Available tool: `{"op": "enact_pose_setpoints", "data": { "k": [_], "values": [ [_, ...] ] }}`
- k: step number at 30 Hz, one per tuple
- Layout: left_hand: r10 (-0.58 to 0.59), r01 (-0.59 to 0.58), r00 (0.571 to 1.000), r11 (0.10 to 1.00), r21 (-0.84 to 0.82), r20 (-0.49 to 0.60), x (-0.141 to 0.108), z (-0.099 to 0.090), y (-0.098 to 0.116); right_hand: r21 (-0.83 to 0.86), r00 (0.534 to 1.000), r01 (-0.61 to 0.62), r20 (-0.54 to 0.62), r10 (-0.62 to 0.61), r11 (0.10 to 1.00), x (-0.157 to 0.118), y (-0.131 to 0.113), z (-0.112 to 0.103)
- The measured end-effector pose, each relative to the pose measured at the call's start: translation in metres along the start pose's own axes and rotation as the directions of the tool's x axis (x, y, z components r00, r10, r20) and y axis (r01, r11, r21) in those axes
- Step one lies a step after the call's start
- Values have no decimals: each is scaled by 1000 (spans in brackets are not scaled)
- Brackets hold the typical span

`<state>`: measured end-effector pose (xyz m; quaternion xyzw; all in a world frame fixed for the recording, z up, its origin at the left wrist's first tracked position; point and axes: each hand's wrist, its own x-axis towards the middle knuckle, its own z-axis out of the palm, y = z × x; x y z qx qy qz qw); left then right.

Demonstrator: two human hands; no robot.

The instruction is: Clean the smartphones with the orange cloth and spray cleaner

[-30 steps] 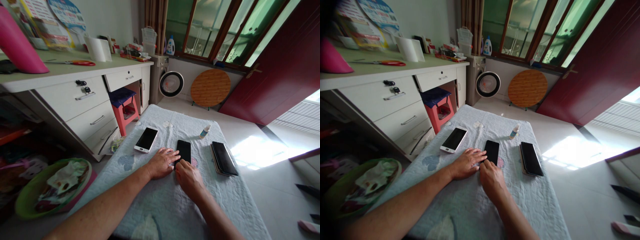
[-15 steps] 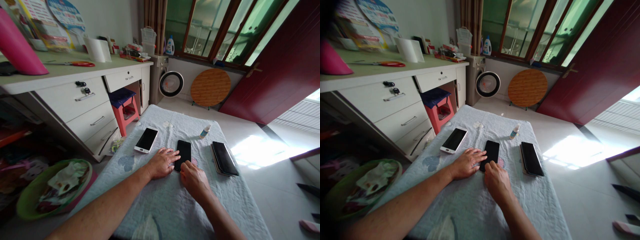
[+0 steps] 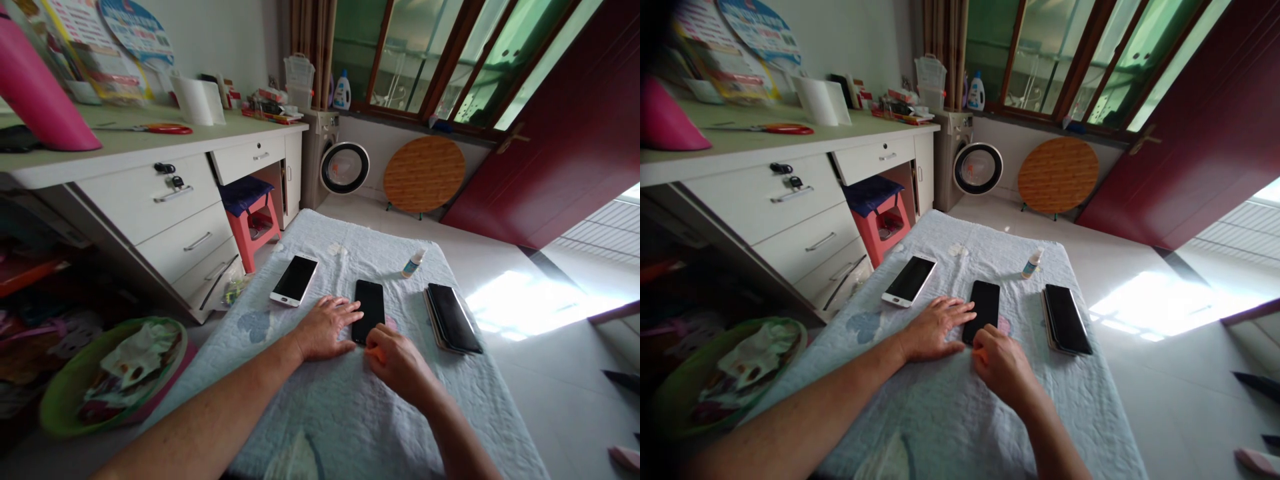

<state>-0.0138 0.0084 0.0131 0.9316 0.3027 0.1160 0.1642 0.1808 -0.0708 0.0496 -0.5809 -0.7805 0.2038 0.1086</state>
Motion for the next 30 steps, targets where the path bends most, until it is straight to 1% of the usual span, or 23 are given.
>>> {"op": "enact_pose_setpoints", "data": {
  "k": [2,4,8,12,15,20,26,28,30],
  "values": [
    [-8,8,1000,1000,-6,-17,0,0,1,39,999,6,32,-7,999,-2,3,-5],
    [-14,13,999,1000,-9,-40,0,0,2,32,998,-32,56,30,999,-4,8,-10],
    [-5,5,998,1000,-13,-64,1,2,2,-38,989,-127,69,129,991,-4,14,-15],
    [0,-1,997,1000,-15,-72,1,4,1,-106,985,-160,48,166,981,-3,10,-12],
    [3,-3,998,1000,-13,-66,1,5,0,-144,989,-145,-2,146,979,-2,5,-7],
    [5,-6,999,1000,-16,-51,1,4,-1,-169,995,-79,-65,69,982,3,0,6],
    [8,-8,999,1000,-9,-39,3,4,-2,-184,990,-8,-137,-17,983,12,-10,22],
    [16,-16,999,1000,-5,-40,3,5,-2,-196,988,3,-148,-32,981,14,-13,24],
    [18,-18,999,1000,-1,-43,3,5,-2,-204,990,-10,-141,-19,979,15,-14,24]
  ]
}}
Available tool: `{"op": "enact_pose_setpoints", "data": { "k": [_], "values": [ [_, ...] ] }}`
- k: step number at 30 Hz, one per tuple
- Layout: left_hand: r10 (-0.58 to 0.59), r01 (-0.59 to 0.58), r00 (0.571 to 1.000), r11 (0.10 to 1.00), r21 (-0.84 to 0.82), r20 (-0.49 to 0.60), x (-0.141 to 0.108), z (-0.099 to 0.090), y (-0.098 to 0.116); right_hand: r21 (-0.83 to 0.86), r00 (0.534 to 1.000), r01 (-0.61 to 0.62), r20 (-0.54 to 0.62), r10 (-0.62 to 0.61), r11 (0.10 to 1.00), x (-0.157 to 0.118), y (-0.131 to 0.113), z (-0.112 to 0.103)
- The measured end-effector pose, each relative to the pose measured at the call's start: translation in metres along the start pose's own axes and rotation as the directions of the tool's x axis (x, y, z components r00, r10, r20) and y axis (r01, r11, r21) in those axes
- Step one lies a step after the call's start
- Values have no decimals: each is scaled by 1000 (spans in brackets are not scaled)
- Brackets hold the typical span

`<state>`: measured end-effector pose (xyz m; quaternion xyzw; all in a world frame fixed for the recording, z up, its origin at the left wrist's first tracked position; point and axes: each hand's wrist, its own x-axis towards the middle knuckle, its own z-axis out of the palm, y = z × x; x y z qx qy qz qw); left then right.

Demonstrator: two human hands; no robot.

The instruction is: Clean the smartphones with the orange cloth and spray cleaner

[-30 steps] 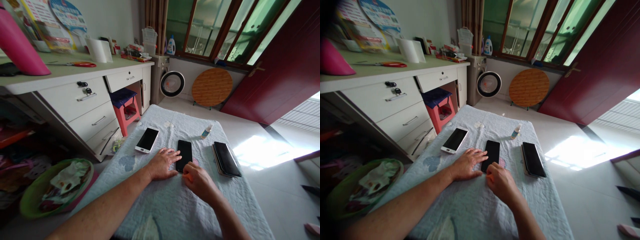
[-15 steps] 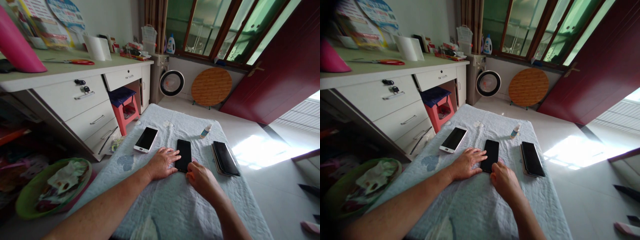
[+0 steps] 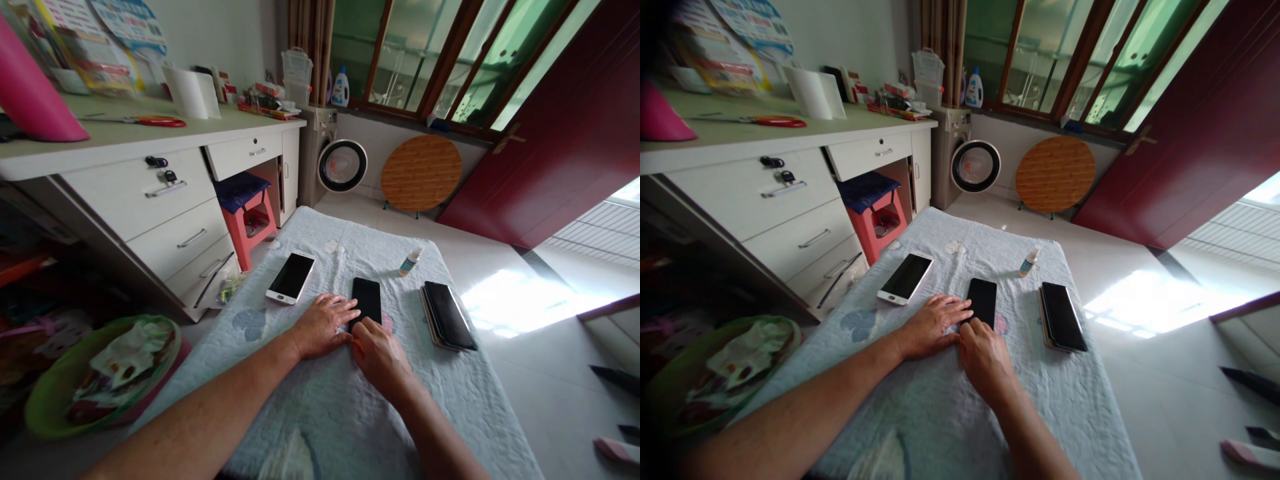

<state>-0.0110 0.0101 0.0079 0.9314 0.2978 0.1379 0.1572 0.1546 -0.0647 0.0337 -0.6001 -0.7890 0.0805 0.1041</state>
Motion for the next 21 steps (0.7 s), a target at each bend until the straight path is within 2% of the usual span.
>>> {"op": "enact_pose_setpoints", "data": {
  "k": [10,16,21],
  "values": [
    [-11,11,1000,1000,-1,-9,-1,1,0,-41,973,-155,164,160,987,-11,19,-23],
    [-8,8,1000,1000,4,-1,-2,-2,1,-98,959,-198,186,214,975,-14,30,-29],
    [-12,12,1000,1000,2,22,-2,-4,2,-135,970,-165,155,185,977,-12,23,-25]
  ]
}}
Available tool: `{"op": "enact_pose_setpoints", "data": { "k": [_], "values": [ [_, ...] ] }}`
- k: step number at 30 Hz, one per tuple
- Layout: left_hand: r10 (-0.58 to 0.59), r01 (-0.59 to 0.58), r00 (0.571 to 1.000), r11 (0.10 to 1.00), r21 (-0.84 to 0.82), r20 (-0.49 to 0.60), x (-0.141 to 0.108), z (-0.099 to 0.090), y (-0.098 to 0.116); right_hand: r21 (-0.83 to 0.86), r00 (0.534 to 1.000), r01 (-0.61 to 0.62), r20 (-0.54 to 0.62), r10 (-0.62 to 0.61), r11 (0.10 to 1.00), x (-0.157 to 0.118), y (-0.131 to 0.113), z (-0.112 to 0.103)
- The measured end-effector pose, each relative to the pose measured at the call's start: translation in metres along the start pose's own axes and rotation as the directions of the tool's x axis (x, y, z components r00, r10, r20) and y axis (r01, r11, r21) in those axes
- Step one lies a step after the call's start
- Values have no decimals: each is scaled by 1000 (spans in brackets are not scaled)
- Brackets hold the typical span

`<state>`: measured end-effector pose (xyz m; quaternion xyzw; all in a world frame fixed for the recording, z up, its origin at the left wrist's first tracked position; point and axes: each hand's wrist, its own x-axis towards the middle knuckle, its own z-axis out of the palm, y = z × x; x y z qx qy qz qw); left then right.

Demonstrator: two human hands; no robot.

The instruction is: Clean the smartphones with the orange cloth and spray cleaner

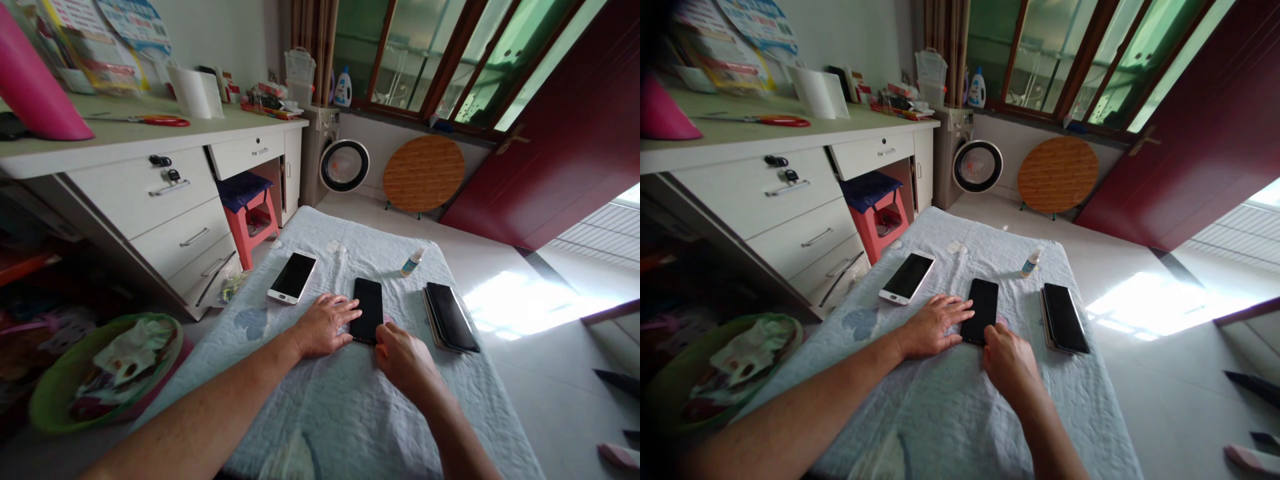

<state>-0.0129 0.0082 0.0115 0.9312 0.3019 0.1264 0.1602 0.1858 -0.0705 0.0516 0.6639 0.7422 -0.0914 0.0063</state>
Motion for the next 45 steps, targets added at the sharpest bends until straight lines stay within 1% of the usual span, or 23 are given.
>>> {"op": "enact_pose_setpoints", "data": {
  "k": [9,14,18,22,27,38,42,45],
  "values": [
    [1,-1,1000,1000,-17,-1,1,1,-1,59,988,109,-113,-101,992,7,-15,14],
    [3,-3,1000,999,-33,-5,1,1,-1,99,968,190,-182,-170,977,14,-25,22],
    [8,-9,1000,999,-32,-17,2,0,-1,115,954,236,-214,-208,965,17,-32,23],
    [3,-4,1000,1000,-26,-25,2,0,0,90,969,187,-181,-169,978,14,-28,20],
    [6,-7,1000,1000,-24,-27,2,1,-1,70,990,110,-98,-103,991,8,-16,14],
    [-8,7,1000,1000,-10,-28,1,1,1,78,1000,28,8,-29,997,2,4,1],
    [-12,12,1000,1000,-14,-27,1,1,1,96,1000,-1,27,-2,995,2,14,-1],
    [-13,13,1000,1000,-19,-23,1,1,1,131,1000,-7,13,5,991,2,22,-1]
  ]
}}
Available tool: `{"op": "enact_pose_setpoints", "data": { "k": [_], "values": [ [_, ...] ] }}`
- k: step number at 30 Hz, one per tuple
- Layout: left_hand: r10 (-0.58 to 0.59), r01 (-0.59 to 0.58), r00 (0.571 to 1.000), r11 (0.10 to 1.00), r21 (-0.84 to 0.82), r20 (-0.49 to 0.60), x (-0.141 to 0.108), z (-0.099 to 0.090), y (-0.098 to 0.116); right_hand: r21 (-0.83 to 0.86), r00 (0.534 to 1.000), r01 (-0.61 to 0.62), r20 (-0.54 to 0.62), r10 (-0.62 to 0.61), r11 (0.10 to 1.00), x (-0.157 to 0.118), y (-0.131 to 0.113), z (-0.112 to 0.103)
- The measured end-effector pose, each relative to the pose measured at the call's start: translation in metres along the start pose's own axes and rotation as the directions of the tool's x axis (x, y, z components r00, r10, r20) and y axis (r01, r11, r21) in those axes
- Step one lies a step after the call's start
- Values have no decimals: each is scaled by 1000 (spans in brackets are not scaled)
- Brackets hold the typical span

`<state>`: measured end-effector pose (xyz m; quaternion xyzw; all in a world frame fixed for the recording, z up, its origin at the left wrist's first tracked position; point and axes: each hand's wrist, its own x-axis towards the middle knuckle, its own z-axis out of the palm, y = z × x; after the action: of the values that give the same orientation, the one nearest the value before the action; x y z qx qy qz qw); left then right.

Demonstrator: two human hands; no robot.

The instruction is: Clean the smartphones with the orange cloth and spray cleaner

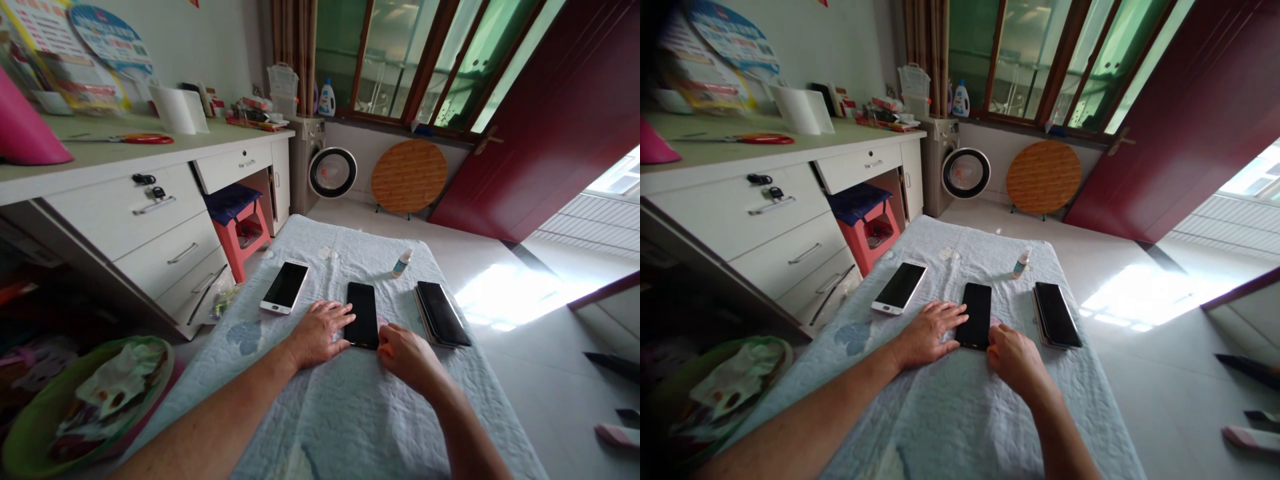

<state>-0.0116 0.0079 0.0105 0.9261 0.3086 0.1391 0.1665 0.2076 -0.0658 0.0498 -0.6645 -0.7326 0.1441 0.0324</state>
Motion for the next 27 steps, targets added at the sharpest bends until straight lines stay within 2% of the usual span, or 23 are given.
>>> {"op": "enact_pose_setpoints", "data": {
  "k": [7,10,13,17,22,27],
  "values": [
    [-5,5,1000,1000,1,4,0,-1,2,86,992,-37,-120,47,996,7,9,-1],
    [-8,8,1000,1000,3,-23,-1,-2,4,200,979,-46,-183,84,979,10,6,1],
    [-37,38,997,999,6,-63,-1,-3,6,363,965,-71,-211,157,929,12,2,7],
    [-55,54,995,998,-13,-79,0,-3,6,503,940,-155,-189,283,850,15,2,15],
    [-91,84,992,993,-88,-82,0,-2,8,511,931,-163,-203,302,844,16,0,16],
    [-228,196,972,922,-334,-61,1,-3,13,455,929,-116,-266,259,883,14,-8,13]
  ]
}}
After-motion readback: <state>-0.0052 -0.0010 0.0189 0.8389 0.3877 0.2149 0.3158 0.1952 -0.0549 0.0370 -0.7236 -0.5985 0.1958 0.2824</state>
